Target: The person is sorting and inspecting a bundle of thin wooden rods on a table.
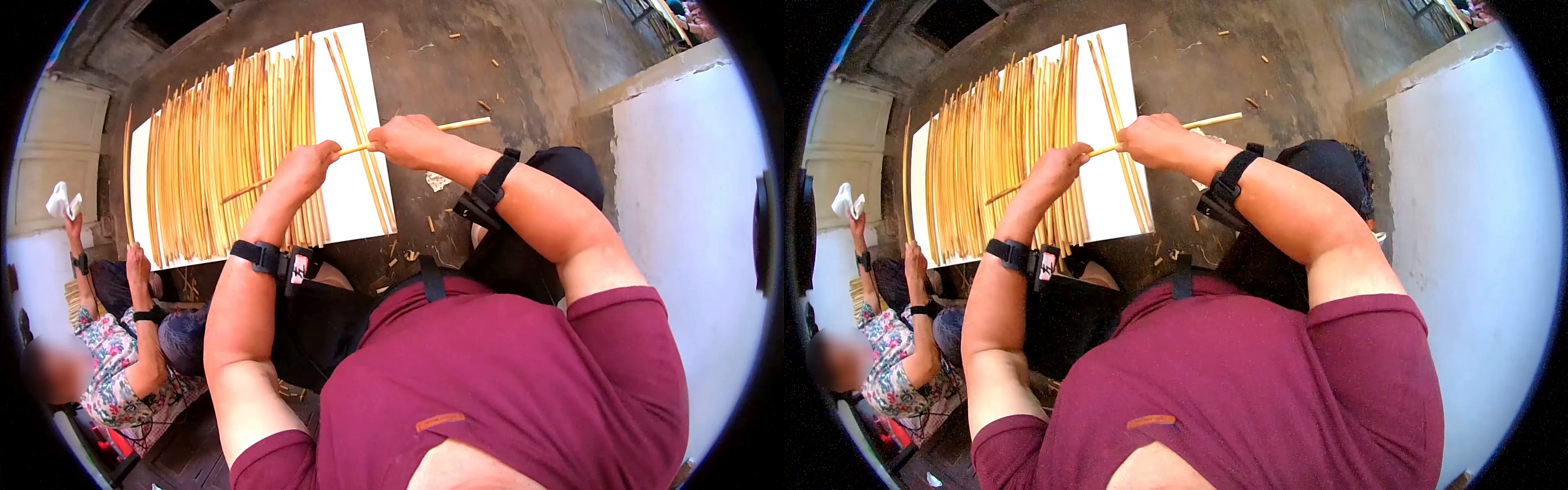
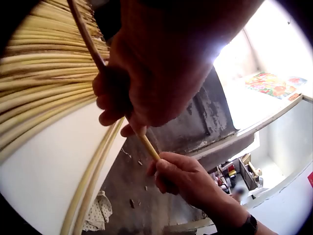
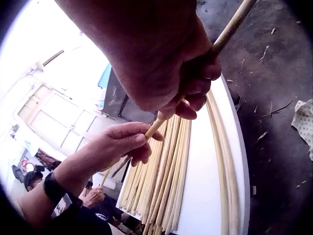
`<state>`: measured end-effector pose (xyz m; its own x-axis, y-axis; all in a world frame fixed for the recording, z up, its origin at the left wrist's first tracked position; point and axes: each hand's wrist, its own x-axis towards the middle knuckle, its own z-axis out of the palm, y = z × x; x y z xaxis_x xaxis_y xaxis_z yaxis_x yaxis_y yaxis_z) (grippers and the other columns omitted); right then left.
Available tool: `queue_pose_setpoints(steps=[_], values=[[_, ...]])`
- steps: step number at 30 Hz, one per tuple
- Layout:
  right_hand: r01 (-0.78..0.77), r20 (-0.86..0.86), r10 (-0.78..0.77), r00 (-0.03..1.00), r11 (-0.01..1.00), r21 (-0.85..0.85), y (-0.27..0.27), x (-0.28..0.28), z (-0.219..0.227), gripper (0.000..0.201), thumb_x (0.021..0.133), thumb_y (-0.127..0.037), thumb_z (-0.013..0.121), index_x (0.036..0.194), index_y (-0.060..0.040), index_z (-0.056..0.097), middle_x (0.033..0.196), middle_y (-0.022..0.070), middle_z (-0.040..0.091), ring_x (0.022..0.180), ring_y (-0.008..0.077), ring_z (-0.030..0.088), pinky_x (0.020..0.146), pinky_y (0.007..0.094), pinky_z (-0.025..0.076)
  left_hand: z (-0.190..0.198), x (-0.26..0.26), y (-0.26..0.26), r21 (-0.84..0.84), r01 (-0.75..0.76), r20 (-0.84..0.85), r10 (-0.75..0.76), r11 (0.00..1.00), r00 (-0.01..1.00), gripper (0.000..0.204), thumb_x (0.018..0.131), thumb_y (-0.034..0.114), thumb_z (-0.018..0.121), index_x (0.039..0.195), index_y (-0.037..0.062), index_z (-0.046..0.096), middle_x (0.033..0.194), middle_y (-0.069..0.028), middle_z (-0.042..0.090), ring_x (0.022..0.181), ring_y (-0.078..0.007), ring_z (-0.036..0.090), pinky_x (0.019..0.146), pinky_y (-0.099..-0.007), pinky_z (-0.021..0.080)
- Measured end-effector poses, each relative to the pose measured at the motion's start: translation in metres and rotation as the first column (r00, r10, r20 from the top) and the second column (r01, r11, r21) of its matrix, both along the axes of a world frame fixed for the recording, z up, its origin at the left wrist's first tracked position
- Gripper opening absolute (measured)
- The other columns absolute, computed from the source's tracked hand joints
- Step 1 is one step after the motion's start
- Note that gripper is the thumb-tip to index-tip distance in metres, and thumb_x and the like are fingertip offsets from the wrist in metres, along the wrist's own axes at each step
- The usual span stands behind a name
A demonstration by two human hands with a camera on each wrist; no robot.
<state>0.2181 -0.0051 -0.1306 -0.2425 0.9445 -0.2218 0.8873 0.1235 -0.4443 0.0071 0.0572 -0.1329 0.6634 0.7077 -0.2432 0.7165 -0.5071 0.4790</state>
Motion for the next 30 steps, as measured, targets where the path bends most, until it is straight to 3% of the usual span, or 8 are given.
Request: queue_pose_setpoints(steps=[5,7,11,13,22,24,26,30], values=[[-0.066,0.000,0.066,0.998,0.998,0.024,0.001,0.007,0.002,0.029,0.092,-0.032,0.047,0.088,-0.0070,0.059,0.078,0.0189,0.063,0.079,0.0392,0.061,0.068,0.0499,0.046,0.005,-0.005,0.002,-0.033,0.060,-0.050,-0.062,0.998,0.997,0.021,0.091,0.028,0.053,0.101,0.0117,0.062,0.080,-0.0194,0.063,0.076,-0.0383,0.061,0.065,-0.0449,0.047],[-0.023,0.015,0.023,1.000,1.000,0.002,0.002,0.014,0.005,0.028,0.093,-0.032,0.046,0.090,-0.0071,0.060,0.079,0.0181,0.063,0.079,0.0385,0.061,0.068,0.0495,0.046,0.010,-0.009,0.002,0.066,0.000,-0.066,0.004,0.998,0.998,0.020,0.092,0.022,0.055,0.097,0.0049,0.062,0.065,-0.0147,0.056,0.058,-0.0239,0.053,0.056,-0.0375,0.042],[0.072,-0.001,-0.072,0.997,0.997,-0.016,-0.001,0.021,0.005,0.031,0.093,-0.035,0.046,0.091,-0.0088,0.063,0.081,0.0173,0.063,0.080,0.0374,0.060,0.071,0.0482,0.046,0.013,-0.014,0.001,0.101,0.000,-0.002,0.000,0.995,1.000,0.022,0.092,0.024,0.055,0.097,0.0042,0.062,0.072,-0.0163,0.061,0.064,-0.0280,0.058,0.061,-0.0392,0.045],[0.081,0.009,-0.081,0.997,0.996,-0.025,-0.004,0.020,-0.001,0.031,0.093,-0.035,0.046,0.092,-0.0091,0.063,0.081,0.0174,0.063,0.081,0.0373,0.060,0.071,0.0479,0.046,0.019,-0.008,-0.006,0.046,-0.030,-0.054,0.033,0.998,0.998,0.023,0.091,0.024,0.055,0.098,0.0041,0.062,0.076,-0.0175,0.063,0.066,-0.0302,0.059,0.062,-0.0396,0.046],[0.082,0.004,-0.081,0.997,0.996,-0.035,-0.009,0.022,0.010,0.033,0.093,-0.037,0.047,0.088,-0.0083,0.063,0.079,0.0174,0.062,0.079,0.0372,0.059,0.069,0.0476,0.045,0.021,-0.014,-0.001,0.124,0.015,-0.058,-0.008,0.992,0.998,0.022,0.091,0.022,0.055,0.101,0.0049,0.063,0.081,-0.0183,0.065,0.073,-0.0321,0.063,0.066,-0.0412,0.049],[0.093,0.000,-0.093,0.996,0.995,-0.048,-0.008,0.025,0.015,0.033,0.093,-0.037,0.047,0.087,-0.0082,0.063,0.078,0.0174,0.062,0.078,0.0373,0.058,0.068,0.0476,0.044,0.024,-0.020,0.002,0.289,0.047,0.030,-0.059,0.956,0.998,0.021,0.090,0.022,0.057,0.101,0.0050,0.064,0.087,-0.0184,0.066,0.077,-0.0323,0.065,0.068,-0.0405,0.051],[0.108,0.058,-0.103,0.993,0.990,-0.094,-0.007,0.028,0.019,0.036,0.093,-0.037,0.045,0.096,-0.0083,0.066,0.090,0.0158,0.066,0.091,0.0363,0.061,0.077,0.0460,0.047,0.028,-0.020,0.001,0.269,0.031,0.007,-0.034,0.963,0.999,0.021,0.090,0.022,0.057,0.101,0.0052,0.064,0.088,-0.0187,0.066,0.078,-0.0324,0.065,0.069,-0.0399,0.051],[0.151,0.039,-0.147,0.988,0.981,-0.121,-0.010,0.028,0.012,0.035,0.092,-0.038,0.047,0.100,-0.0105,0.067,0.093,0.0154,0.066,0.093,0.0363,0.060,0.080,0.0462,0.047,0.020,-0.020,0.001,0.198,-0.002,-0.025,0.008,0.980,1.000,0.021,0.090,0.021,0.057,0.101,0.0051,0.065,0.090,-0.0195,0.066,0.080,-0.0332,0.065,0.070,-0.0393,0.052]])
